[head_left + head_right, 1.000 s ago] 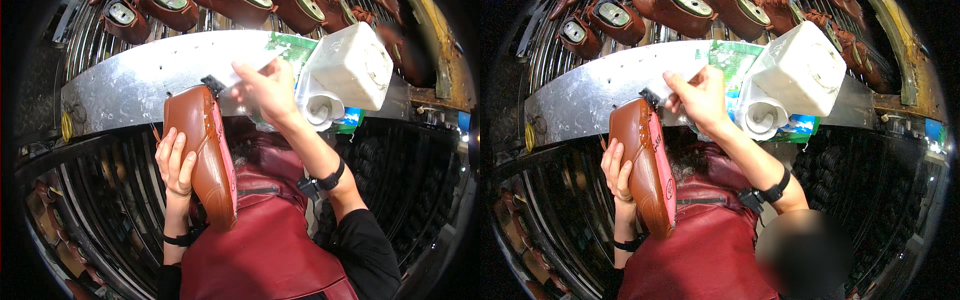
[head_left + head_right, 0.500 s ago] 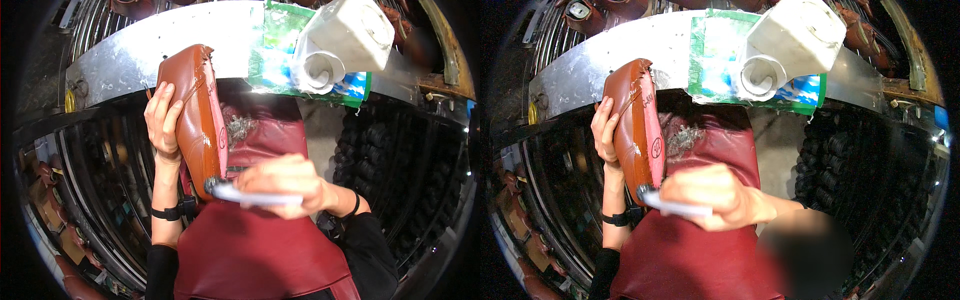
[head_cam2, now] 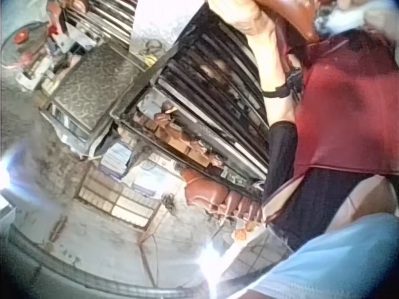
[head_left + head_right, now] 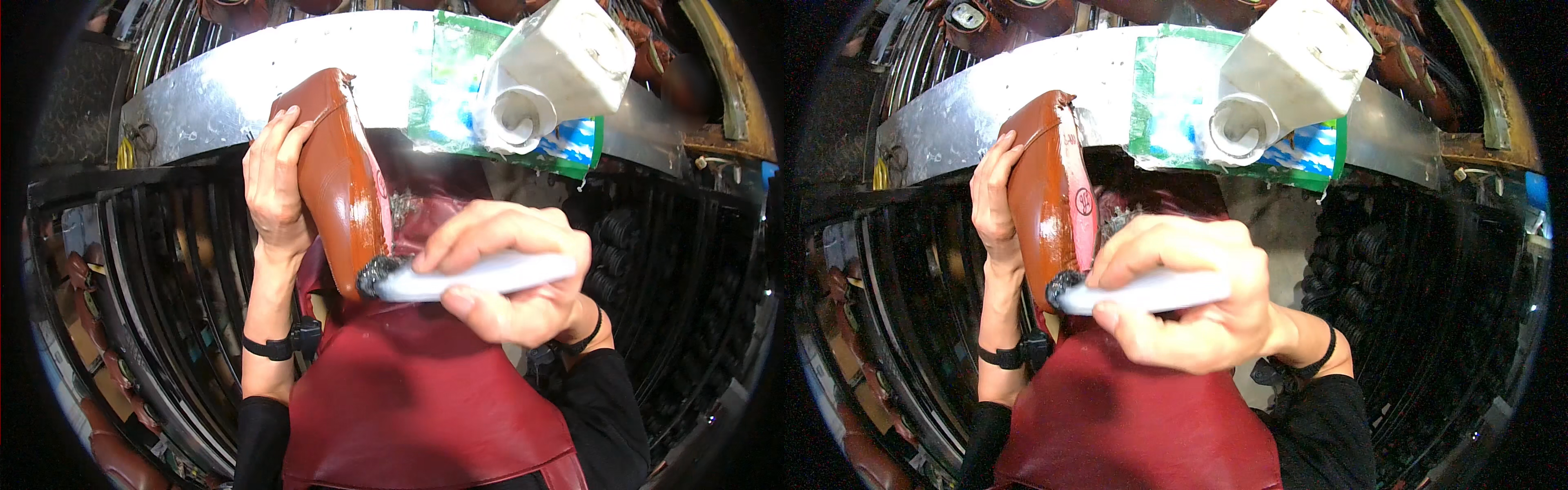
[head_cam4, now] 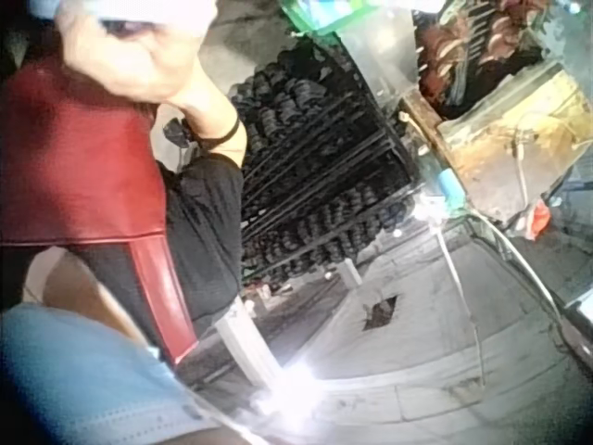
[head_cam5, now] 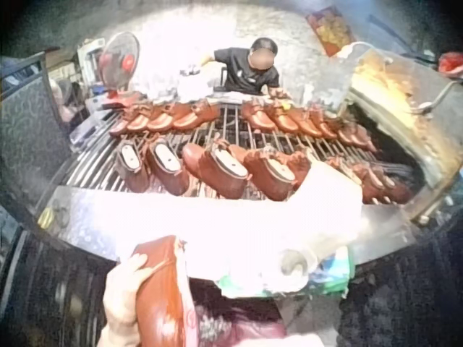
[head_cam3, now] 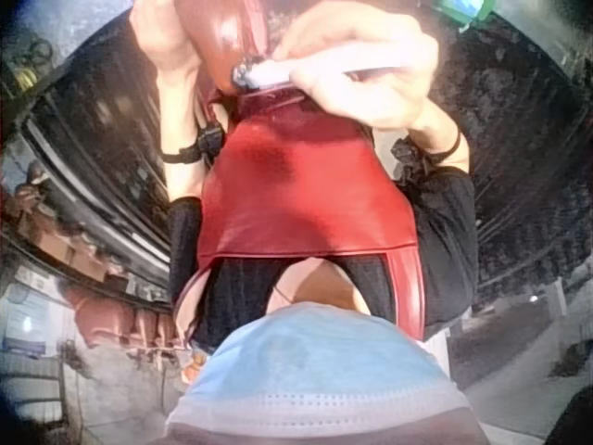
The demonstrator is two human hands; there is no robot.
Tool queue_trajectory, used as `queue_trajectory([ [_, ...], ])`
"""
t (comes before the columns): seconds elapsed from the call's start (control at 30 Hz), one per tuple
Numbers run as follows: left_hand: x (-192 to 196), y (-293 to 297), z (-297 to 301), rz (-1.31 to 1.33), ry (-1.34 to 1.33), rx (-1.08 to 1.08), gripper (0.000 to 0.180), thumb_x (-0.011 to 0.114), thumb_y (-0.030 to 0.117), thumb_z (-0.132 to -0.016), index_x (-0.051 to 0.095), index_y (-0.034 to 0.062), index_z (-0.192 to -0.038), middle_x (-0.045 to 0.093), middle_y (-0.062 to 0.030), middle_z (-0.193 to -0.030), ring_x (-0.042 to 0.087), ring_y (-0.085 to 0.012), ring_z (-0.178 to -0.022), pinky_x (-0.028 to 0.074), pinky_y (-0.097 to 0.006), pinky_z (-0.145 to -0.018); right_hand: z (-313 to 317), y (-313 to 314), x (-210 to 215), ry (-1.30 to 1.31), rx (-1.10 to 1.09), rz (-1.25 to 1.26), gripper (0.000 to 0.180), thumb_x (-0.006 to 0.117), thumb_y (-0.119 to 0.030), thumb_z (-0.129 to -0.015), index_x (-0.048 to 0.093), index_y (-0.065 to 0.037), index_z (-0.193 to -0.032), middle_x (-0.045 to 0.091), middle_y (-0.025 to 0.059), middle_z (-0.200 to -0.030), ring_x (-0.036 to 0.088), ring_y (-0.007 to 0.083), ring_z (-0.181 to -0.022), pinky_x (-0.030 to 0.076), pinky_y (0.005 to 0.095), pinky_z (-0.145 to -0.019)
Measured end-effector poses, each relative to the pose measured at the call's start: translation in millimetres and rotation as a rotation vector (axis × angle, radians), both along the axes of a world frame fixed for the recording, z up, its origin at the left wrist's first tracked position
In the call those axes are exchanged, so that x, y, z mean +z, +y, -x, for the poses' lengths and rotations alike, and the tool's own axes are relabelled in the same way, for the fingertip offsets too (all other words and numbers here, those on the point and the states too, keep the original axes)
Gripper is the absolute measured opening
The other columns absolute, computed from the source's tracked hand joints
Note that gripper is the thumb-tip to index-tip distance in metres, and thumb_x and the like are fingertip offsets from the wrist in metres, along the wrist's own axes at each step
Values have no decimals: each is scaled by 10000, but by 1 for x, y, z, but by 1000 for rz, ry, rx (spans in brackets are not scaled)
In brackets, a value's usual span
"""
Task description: Applying a dark substance, likely polish or dye, to the edges and soles of leather shoes using a handheld brush at a production line.
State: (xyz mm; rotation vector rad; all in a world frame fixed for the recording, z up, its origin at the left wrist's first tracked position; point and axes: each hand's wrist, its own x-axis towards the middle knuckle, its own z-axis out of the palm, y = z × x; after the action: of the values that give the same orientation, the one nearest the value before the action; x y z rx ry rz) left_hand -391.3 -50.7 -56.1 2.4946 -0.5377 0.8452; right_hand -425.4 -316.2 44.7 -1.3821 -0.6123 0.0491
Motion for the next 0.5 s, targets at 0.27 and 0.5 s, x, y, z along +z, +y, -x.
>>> queue_trajectory([
  [0.27, 56, -1, -36, 73, 310, 62, 451, 650, -30, -839, 631, 34, -1285, 701, -177, -1249, 672, -361, -1181, 498, -434, -1040, -52, -8, 47, -135, 2, 129, 243, 776, -86, -715, 698, 30, -914, 760, 237, -939, 770, 315, -849, 634, 402, -795],
  [0.5, 95, 9, -85, 182, 516, -99, 815, 882, -51, -582, 578, 48, -1331, 692, -185, -1190, 655, -422, -1132, 519, -439, -995, -115, 4, 25, -204, -88, -15, 266, 719, -18, -735, 700, 86, -979, 741, 268, -1077, 730, 323, -1009, 577, 418, -923],
])
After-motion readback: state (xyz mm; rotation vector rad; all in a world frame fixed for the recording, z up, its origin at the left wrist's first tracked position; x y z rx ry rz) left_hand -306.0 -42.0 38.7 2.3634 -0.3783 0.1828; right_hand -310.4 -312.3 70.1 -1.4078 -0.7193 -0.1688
